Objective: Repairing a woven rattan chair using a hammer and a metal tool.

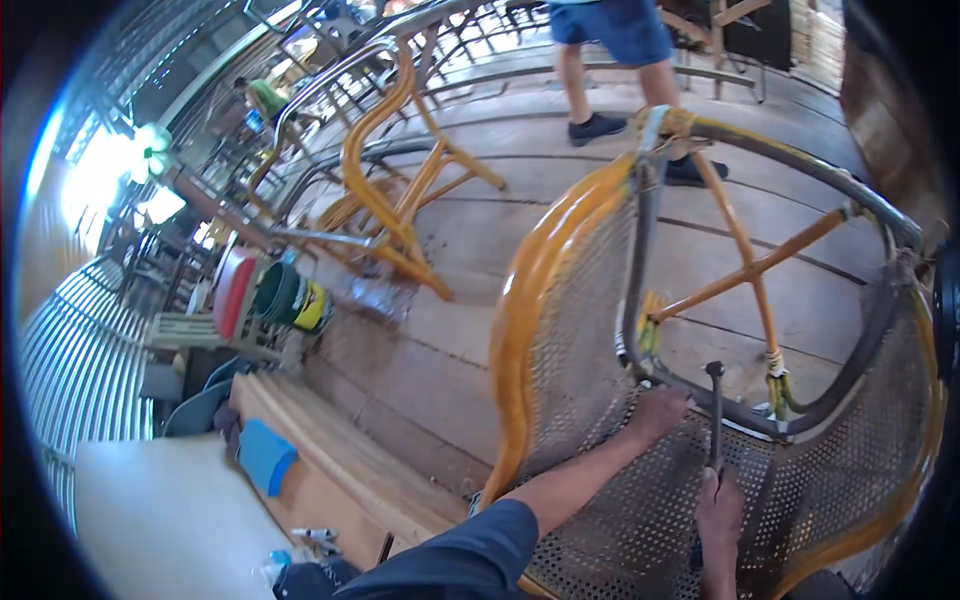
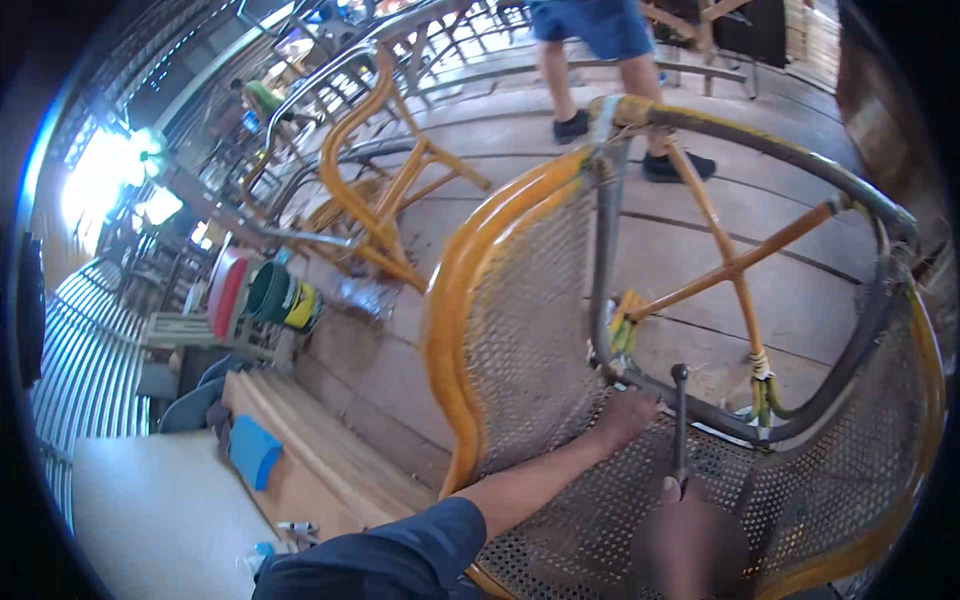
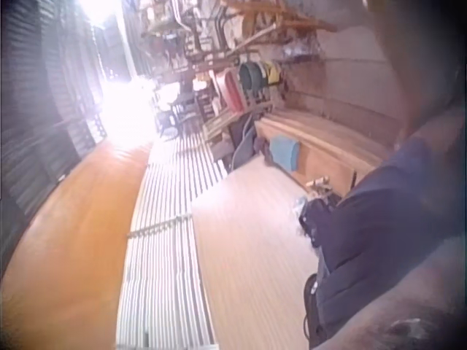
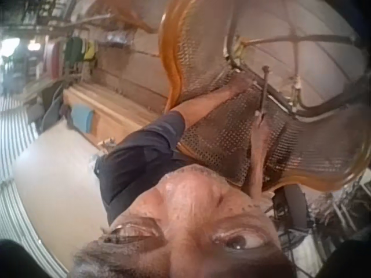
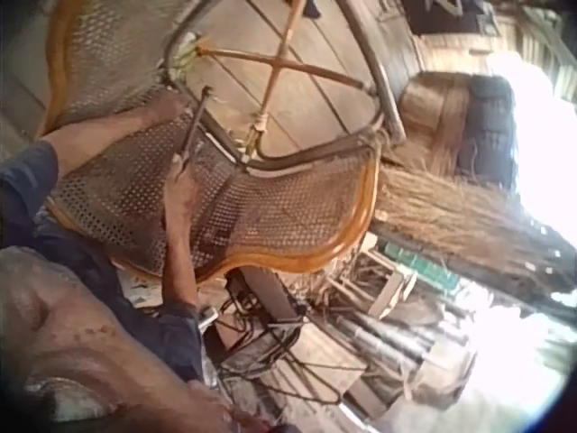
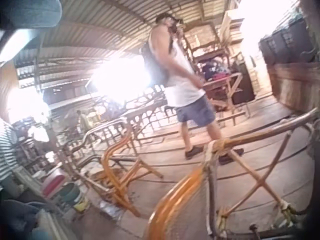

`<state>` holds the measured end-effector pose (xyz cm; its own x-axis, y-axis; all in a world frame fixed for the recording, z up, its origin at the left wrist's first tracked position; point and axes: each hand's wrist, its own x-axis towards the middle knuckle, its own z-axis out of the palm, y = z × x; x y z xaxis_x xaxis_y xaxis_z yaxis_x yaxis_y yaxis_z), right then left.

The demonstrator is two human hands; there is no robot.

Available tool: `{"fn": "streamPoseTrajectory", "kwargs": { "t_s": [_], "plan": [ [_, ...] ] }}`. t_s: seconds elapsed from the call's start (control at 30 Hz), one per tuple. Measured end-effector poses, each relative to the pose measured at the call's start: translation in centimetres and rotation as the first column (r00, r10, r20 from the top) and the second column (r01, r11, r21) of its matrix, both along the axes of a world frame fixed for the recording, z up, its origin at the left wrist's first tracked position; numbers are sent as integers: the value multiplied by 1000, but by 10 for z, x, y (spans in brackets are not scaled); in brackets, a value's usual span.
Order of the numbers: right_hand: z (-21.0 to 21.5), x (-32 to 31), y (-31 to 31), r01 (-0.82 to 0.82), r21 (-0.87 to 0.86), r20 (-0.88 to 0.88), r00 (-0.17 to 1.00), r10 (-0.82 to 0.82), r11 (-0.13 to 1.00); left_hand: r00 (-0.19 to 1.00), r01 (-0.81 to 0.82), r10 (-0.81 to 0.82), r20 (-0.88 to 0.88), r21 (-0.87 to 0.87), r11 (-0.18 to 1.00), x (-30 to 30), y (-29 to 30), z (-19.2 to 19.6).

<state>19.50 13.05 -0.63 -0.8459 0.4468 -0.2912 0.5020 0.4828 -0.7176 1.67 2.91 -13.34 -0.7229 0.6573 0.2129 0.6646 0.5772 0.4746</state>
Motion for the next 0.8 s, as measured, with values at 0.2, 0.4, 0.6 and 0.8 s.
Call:
{"fn": "streamPoseTrajectory", "kwargs": {
  "t_s": [0.2, 0.4, 0.6, 0.8],
  "plan": [
    [-2, 3, 9, 148, -58, 89, 986, -143, 987, 859, -16, -21, 512, 67, 998, -7, 0, 17],
    [5, 0, 7, 172, -204, -6, 984, -177, 964, 933, -92, 118, 341, -92, 992, -41, -29, 39],
    [5, 9, 11, 227, -348, 112, 973, -200, 910, 937, -149, 93, 336, 145, 978, -22, -21, 29],
    [-6, 12, 4, 226, -324, 122, 973, -196, 919, 953, -162, 146, 265, 42, 986, -22, -17, 18]
  ]
}}
